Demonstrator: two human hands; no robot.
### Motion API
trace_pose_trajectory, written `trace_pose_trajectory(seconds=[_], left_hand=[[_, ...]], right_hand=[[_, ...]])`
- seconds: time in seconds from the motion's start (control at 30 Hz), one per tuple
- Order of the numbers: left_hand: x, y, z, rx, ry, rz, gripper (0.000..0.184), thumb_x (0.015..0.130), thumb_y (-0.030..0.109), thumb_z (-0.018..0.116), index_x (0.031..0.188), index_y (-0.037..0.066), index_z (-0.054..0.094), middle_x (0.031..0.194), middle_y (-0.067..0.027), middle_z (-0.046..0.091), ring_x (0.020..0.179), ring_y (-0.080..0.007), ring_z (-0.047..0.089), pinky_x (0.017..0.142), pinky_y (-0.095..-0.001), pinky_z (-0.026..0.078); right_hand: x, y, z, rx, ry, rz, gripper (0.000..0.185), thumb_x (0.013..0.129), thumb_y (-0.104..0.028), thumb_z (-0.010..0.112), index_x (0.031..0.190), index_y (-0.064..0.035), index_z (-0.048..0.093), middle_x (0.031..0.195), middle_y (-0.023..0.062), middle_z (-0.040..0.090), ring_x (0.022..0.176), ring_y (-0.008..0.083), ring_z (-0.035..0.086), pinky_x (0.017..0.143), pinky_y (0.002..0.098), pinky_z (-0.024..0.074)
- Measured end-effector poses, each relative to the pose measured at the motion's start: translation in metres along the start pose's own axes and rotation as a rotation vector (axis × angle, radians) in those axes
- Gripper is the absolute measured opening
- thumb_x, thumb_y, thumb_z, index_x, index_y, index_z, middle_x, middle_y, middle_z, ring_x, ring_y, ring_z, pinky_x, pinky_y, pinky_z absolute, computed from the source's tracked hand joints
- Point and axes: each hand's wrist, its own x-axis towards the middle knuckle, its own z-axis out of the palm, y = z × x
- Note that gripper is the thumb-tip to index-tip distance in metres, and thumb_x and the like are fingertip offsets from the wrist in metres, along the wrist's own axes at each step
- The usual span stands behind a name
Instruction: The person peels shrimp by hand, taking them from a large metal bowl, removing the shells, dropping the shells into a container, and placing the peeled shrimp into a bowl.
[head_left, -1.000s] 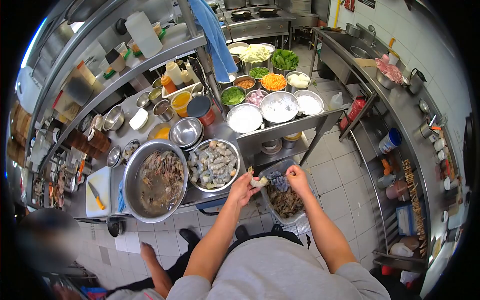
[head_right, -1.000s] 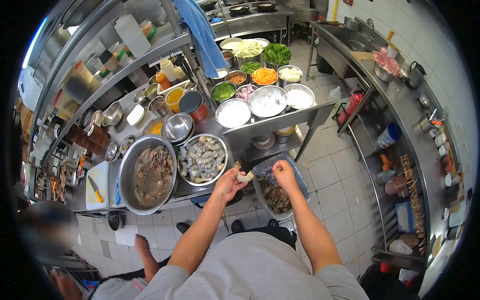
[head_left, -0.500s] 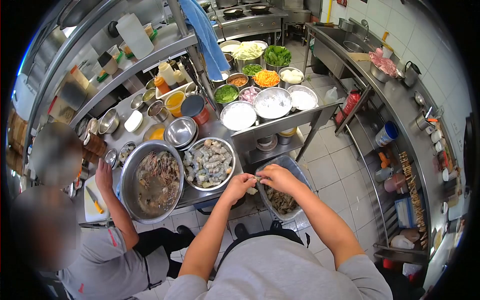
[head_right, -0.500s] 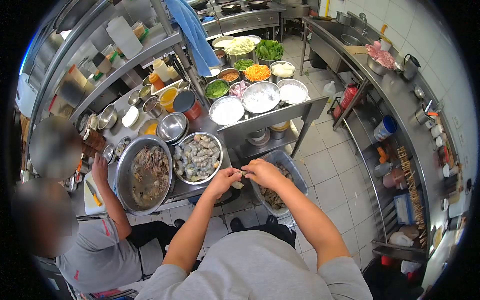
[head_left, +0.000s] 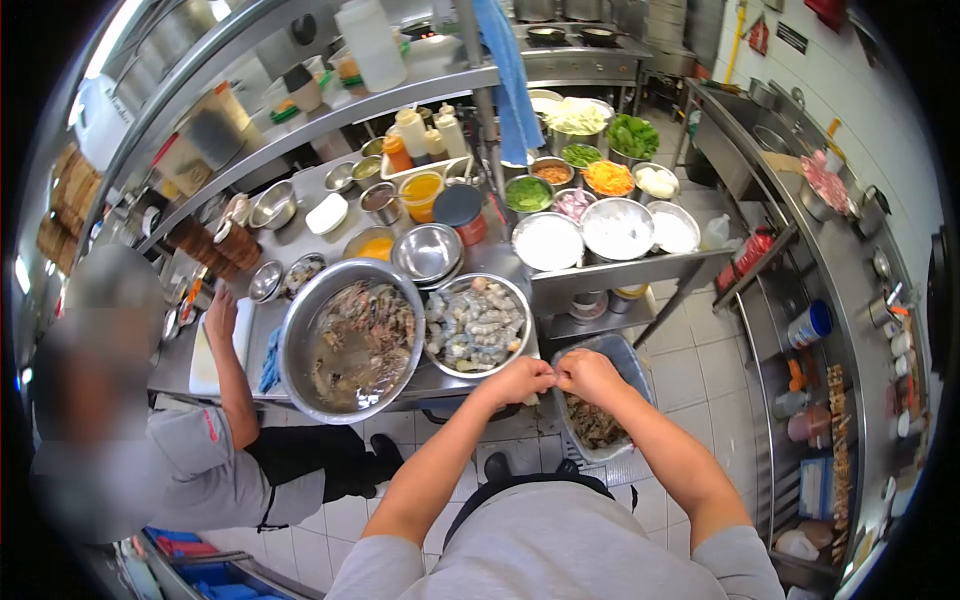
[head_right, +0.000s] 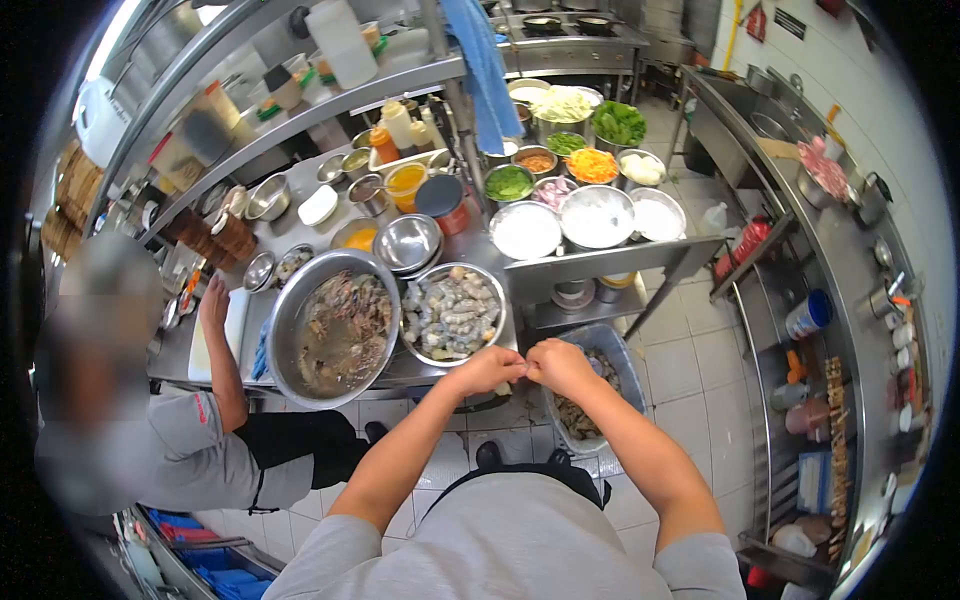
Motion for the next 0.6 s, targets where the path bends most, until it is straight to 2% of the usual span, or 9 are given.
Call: trace_pose_trajectory(seconds=[0.03,0.1,0.13,0.3,0.37,0.4,0.5,0.57,0.6], left_hand=[[-0.001,0.006,0.002,0.081,0.023,-0.027,0.024,0.092,0.028,0.065,0.099,0.006,0.07,0.084,-0.0059,0.067,0.078,-0.014,0.061,0.072,-0.0317,0.048],[0.004,-0.012,0.015,0.485,0.297,0.347,0.021,0.09,0.027,0.064,0.097,0.007,0.07,0.087,-0.0106,0.068,0.084,-0.0255,0.063,0.077,-0.0388,0.049],[0.001,-0.007,0.016,0.583,0.336,0.423,0.019,0.088,0.024,0.065,0.095,0.007,0.069,0.091,-0.0106,0.068,0.092,-0.0328,0.06,0.081,-0.0438,0.047],[-0.008,-0.015,0.013,0.679,0.446,0.562,0.021,0.087,0.022,0.066,0.1,0.005,0.068,0.093,-0.0085,0.067,0.091,-0.0303,0.059,0.081,-0.0426,0.045],[-0.009,-0.023,0.013,0.25,0.533,0.499,0.022,0.09,0.021,0.065,0.103,0.004,0.067,0.094,-0.0115,0.067,0.09,-0.0299,0.061,0.081,-0.0399,0.048],[-0.013,-0.023,0.01,0.039,0.505,0.35,0.023,0.093,0.021,0.062,0.106,0.002,0.066,0.091,-0.0094,0.067,0.086,-0.0211,0.063,0.079,-0.0332,0.049],[-0.023,-0.037,0.003,-0.246,0.501,0.236,0.024,0.095,0.02,0.062,0.107,0.0,0.065,0.089,-0.0032,0.066,0.081,-0.0117,0.059,0.075,-0.0272,0.048],[-0.028,-0.039,-0.001,-0.281,0.491,0.235,0.024,0.096,0.021,0.062,0.109,0.001,0.065,0.088,0.0011,0.064,0.083,-0.007,0.055,0.075,-0.0244,0.046],[-0.032,-0.04,-0.001,-0.362,0.48,0.209,0.024,0.096,0.021,0.061,0.11,0.002,0.065,0.088,0.0013,0.064,0.082,-0.0069,0.055,0.075,-0.0239,0.046]], right_hand=[[0.001,0.002,0.001,0.005,-0.006,-0.02,0.013,0.074,-0.019,0.068,0.076,-0.0064,0.067,0.077,0.0101,0.066,0.076,0.0299,0.064,0.069,0.0398,0.0517],[-0.001,0.008,0.003,0.285,-0.138,0.343,0.013,0.079,-0.019,0.066,0.083,-0.0066,0.069,0.076,0.0094,0.066,0.067,0.0253,0.063,0.066,0.0378,0.0505],[-0.002,0.017,0.012,0.492,-0.144,0.438,0.016,0.083,-0.018,0.064,0.087,-0.004,0.07,0.074,0.007,0.066,0.06,0.0171,0.059,0.062,0.0332,0.0481],[-0.018,0.038,0.026,1.115,0.022,0.724,0.013,0.086,-0.013,0.062,0.086,-0.0019,0.068,0.072,0.0009,0.061,0.061,0.0095,0.053,0.059,0.0232,0.0445],[-0.03,0.043,0.025,1.287,0.316,0.849,0.011,0.089,-0.013,0.063,0.087,-0.0032,0.067,0.071,-0.0004,0.059,0.061,0.0088,0.051,0.058,0.0225,0.0441],[-0.04,0.055,0.033,1.277,0.319,0.881,0.011,0.089,-0.014,0.066,0.088,-0.0032,0.067,0.072,-0.0003,0.059,0.061,0.0088,0.051,0.058,0.0224,0.0435],[-0.074,0.079,0.045,1.074,0.109,0.941,0.012,0.09,-0.018,0.068,0.092,-0.0064,0.066,0.073,-0.0012,0.058,0.065,0.0072,0.052,0.059,0.023,0.0438],[-0.112,0.125,0.09,0.859,0.046,0.859,0.016,0.089,-0.022,0.069,0.094,-0.0063,0.066,0.077,0.0022,0.062,0.067,0.0093,0.057,0.058,0.0249,0.0453],[-0.126,0.133,0.101,0.474,0.073,0.664,0.02,0.089,-0.022,0.069,0.099,-0.0053,0.067,0.076,0.0042,0.063,0.066,0.0111,0.06,0.056,0.0271,0.0466]])
